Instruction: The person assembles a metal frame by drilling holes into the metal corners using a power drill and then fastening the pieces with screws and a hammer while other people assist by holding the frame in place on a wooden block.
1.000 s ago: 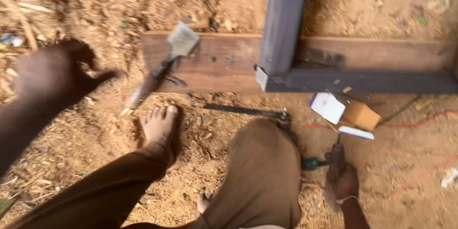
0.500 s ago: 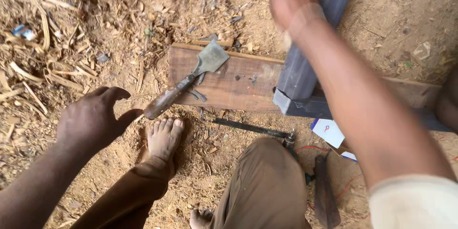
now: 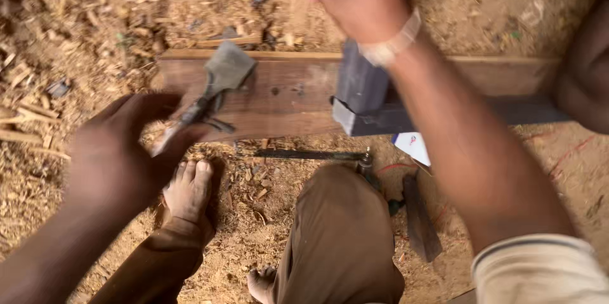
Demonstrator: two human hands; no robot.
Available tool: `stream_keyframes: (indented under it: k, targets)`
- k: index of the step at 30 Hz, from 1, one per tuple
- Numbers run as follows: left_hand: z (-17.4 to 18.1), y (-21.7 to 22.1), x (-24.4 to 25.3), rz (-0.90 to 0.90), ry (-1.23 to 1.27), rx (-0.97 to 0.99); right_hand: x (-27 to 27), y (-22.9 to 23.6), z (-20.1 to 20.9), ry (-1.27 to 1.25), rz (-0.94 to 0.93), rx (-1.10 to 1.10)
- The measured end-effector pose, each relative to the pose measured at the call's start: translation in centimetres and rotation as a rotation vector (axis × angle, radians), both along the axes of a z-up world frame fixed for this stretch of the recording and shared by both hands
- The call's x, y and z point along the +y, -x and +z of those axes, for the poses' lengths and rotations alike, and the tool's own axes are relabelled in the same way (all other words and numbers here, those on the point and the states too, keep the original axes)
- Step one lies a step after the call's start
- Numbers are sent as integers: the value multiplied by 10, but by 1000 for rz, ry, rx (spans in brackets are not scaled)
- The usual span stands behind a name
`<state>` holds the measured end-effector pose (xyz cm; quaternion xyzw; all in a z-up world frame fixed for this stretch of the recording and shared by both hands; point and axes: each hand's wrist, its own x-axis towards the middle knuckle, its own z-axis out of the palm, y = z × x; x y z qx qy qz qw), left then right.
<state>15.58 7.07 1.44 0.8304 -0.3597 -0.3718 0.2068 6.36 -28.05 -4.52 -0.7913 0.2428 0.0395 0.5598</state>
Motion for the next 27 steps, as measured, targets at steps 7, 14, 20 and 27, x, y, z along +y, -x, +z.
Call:
stream_keyframes:
  k: [7, 14, 20, 27]
  targets:
    - [-1, 69, -109, 151, 445, 72, 40, 77, 84, -423, -262, -35]
    - [-43, 69, -78, -174, 183, -180, -2, 178, 107, 777, 251, -168]
    - [-61, 90, -101, -512, -27, -276, 4, 221, 88, 865, 532, 383]
    - [-60, 85, -125, -734, -114, -213, -13, 226, 75, 747, 574, 499]
